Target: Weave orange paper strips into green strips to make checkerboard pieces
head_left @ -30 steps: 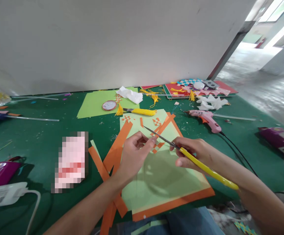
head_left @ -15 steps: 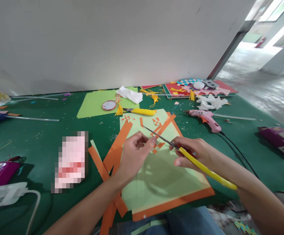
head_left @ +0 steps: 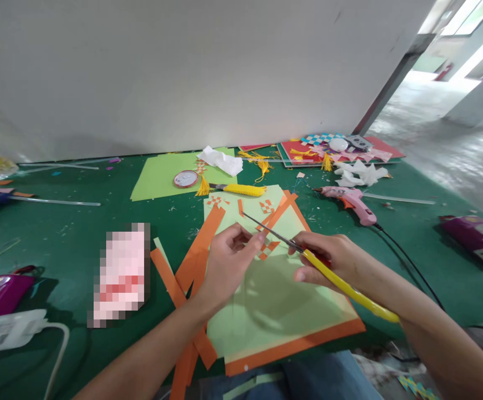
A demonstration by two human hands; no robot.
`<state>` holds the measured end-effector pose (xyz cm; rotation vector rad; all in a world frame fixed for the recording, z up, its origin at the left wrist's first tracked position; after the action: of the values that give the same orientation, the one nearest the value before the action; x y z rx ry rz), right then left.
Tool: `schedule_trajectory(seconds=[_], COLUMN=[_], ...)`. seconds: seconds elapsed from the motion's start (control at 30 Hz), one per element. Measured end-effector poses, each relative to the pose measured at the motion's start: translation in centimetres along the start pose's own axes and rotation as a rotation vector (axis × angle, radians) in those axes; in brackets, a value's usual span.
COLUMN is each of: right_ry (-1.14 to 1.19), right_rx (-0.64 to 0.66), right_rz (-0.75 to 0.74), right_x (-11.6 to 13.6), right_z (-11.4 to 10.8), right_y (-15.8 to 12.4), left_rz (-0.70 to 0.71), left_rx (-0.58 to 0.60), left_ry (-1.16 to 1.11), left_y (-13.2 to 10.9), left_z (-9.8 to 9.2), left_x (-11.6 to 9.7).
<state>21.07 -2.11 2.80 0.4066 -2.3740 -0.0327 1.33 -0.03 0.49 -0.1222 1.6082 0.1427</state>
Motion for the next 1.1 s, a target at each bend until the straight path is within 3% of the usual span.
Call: schedule_trajectory(seconds=[0.33, 0.5, 0.63, 0.8, 0.97, 1.1], right_ry=[0.044, 0.297, 0.56, 0.781, 0.791, 0.848], right_rx=[-0.123, -0.161, -0.19, -0.232, -0.37, -0.499], right_rz=[0.041, 0.063, 0.196, 0.273, 0.311, 0.286], right_x=[0.6, 0.1, 0.6, 2.3, 2.5, 2.6], right_z=[-0.2, -0.4, 0.5, 1.8, 2.6, 3.2], right_y=[-0.2, -0.2, 0.0, 0.6, 1.0, 0.9], left_rz=[0.025, 0.012, 0.003, -0.016, -0.006, 0.006], left_rx=[0.004, 0.014, 0.036, 0.148, 0.229, 0.223], left_ry=[0.011, 0.018, 0.053, 0.072, 0.032, -0.001], left_y=[-0.1, -0.1, -0.1, -0.2, -0.3, -0.3], left_z=[0.0, 0.1, 0.3, 0.6, 0.9, 0.8], left_x=[-0.3, -0.3, -0.3, -0.3, -0.4, -0.4])
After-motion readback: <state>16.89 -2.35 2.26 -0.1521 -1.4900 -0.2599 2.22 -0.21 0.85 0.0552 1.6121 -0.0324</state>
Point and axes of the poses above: each hand's wrist, its own y-axis towards the middle knuckle, its own z-axis out of the palm, x = y × z, the point moved 3 cm from there along y, towards the middle knuckle, and after that the axes turned 14 degrees about -x, right-handed, at the moved point
